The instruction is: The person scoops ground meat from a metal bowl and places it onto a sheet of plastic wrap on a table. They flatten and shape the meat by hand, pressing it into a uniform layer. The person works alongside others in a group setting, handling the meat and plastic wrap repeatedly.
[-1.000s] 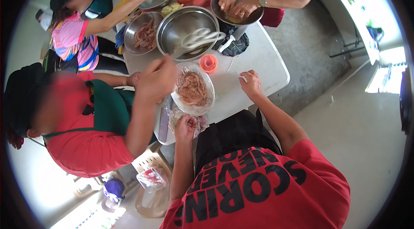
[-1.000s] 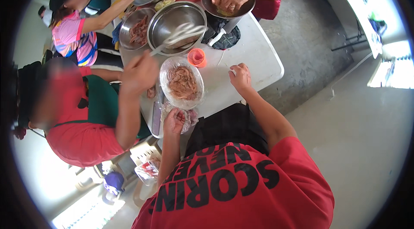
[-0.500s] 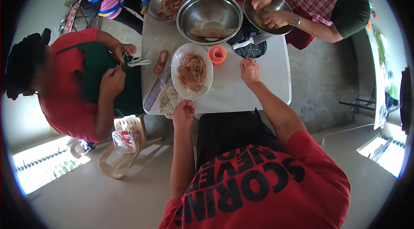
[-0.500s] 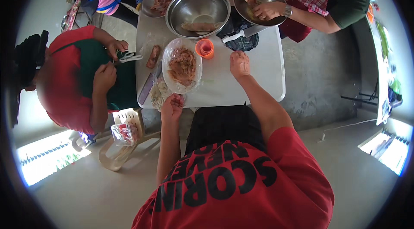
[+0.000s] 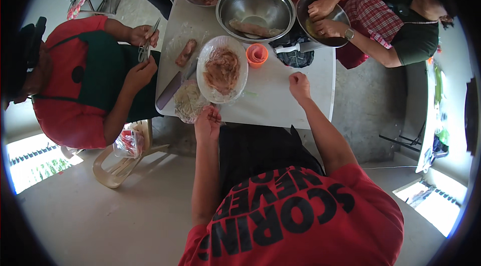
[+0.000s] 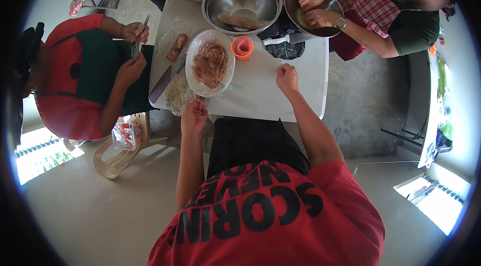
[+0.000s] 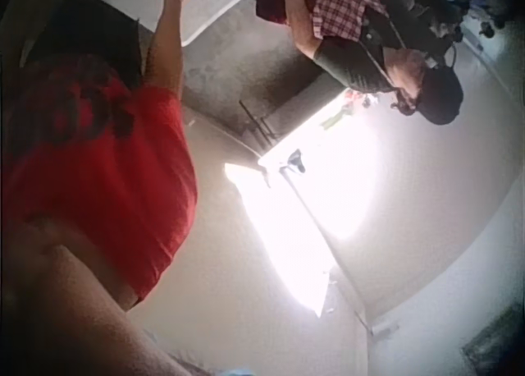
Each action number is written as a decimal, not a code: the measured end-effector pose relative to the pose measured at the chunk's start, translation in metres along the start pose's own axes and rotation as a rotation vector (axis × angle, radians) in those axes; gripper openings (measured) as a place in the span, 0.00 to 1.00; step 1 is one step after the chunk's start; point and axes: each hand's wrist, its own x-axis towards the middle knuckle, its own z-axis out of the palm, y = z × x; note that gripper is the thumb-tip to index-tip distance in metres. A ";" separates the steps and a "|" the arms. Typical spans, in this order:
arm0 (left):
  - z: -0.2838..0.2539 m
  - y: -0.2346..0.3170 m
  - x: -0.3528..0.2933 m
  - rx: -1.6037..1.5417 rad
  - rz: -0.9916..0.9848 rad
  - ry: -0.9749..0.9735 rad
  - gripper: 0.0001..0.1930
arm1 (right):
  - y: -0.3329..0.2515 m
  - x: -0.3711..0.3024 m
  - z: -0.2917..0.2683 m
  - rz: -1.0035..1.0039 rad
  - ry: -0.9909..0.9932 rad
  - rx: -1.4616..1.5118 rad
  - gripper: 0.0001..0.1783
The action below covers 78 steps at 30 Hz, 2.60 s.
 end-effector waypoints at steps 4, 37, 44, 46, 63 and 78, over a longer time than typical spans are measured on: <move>-0.003 -0.005 -0.002 -0.014 -0.031 -0.013 0.04 | 0.015 -0.010 -0.009 0.224 -0.025 0.099 0.08; -0.023 0.040 -0.008 0.048 -0.088 0.016 0.04 | 0.024 0.070 -0.003 0.091 0.358 -0.091 0.06; -0.026 0.038 -0.011 -0.002 -0.071 0.064 0.03 | 0.005 0.077 0.002 0.073 0.305 -0.290 0.06; -0.029 0.038 -0.009 -0.012 -0.067 0.078 0.03 | 0.002 0.078 0.004 0.164 0.303 -0.199 0.06; -0.048 0.068 0.007 -0.033 -0.034 0.088 0.05 | -0.021 0.087 0.020 0.286 0.279 -0.306 0.09; -0.072 0.073 0.008 -0.077 -0.034 0.069 0.05 | 0.025 0.098 0.013 0.466 0.335 0.034 0.09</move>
